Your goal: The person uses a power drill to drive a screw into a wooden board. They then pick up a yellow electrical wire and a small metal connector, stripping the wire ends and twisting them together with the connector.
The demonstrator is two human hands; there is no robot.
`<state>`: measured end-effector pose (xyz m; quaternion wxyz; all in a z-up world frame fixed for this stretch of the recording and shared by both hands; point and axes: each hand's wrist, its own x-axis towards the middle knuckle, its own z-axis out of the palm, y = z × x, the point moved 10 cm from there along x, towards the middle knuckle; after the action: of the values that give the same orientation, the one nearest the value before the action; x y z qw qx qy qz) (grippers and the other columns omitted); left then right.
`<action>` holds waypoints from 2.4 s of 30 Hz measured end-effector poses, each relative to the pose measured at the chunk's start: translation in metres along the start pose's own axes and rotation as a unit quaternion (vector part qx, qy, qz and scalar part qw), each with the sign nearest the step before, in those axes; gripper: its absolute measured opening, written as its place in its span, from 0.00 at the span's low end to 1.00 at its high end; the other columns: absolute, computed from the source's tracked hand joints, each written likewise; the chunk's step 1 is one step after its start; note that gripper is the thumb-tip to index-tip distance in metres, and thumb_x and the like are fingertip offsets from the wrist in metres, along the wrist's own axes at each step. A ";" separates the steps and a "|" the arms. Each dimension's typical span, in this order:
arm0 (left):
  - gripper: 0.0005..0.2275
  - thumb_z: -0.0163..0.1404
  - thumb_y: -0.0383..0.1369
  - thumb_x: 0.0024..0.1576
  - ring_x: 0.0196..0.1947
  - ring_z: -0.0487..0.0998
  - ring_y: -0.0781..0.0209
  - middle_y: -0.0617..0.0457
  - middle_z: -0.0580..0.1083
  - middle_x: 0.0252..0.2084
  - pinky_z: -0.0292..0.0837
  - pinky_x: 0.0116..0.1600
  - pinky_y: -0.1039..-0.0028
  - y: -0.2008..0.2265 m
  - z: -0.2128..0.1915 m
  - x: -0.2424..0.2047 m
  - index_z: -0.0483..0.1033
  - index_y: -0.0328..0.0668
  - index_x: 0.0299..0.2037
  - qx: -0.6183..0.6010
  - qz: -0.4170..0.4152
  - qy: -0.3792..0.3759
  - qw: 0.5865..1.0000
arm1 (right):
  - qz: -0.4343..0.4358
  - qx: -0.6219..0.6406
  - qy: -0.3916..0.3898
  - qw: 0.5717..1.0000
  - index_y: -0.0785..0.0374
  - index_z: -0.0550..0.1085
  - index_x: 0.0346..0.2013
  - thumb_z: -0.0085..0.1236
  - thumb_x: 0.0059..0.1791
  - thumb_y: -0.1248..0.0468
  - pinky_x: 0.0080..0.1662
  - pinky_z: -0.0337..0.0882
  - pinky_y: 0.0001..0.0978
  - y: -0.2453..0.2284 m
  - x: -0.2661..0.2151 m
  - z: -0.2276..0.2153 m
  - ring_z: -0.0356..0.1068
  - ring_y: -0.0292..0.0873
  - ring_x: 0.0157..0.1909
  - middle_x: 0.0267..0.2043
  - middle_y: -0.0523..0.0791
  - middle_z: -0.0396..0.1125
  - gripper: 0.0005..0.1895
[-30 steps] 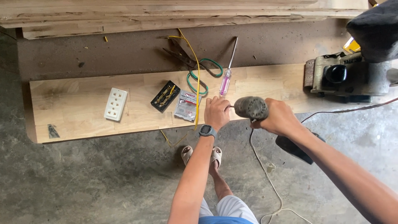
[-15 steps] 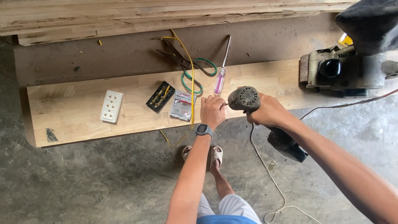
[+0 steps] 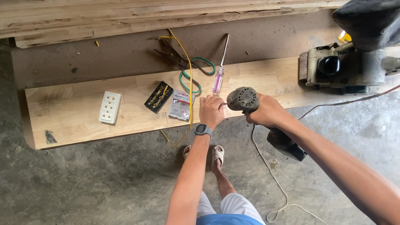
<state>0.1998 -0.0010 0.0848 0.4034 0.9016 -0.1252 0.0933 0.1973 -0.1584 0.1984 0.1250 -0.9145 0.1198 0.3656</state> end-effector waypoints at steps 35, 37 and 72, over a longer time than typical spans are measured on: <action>0.08 0.59 0.28 0.48 0.33 0.72 0.60 0.63 0.68 0.25 0.64 0.50 0.69 0.004 -0.001 -0.002 0.72 0.55 0.27 0.002 0.010 0.016 1.000 | -0.021 -0.016 -0.023 0.999 0.59 0.75 0.44 0.63 0.32 0.54 0.53 0.73 0.52 -0.017 -0.022 -0.008 0.76 0.59 0.52 0.39 0.56 0.77 0.27; 0.08 0.60 0.29 0.48 0.33 0.72 0.60 0.63 0.68 0.25 0.64 0.50 0.68 0.006 -0.003 0.000 0.72 0.55 0.27 0.001 0.010 0.015 1.000 | -0.026 -0.014 -0.024 0.999 0.61 0.75 0.45 0.64 0.32 0.55 0.54 0.73 0.53 -0.010 -0.016 -0.001 0.75 0.60 0.53 0.40 0.57 0.76 0.28; 0.08 0.59 0.28 0.46 0.33 0.72 0.61 0.64 0.68 0.24 0.64 0.50 0.69 -0.001 0.007 -0.004 0.73 0.56 0.26 0.006 0.011 0.013 1.000 | 0.008 -0.009 -0.037 0.999 0.59 0.77 0.48 0.64 0.34 0.54 0.57 0.73 0.55 -0.019 -0.041 -0.008 0.74 0.57 0.58 0.49 0.56 0.75 0.29</action>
<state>0.1966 -0.0047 0.0782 0.3985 0.9013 -0.1291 0.1105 0.1797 -0.1377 0.2349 0.1185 -0.9006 0.1189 0.4009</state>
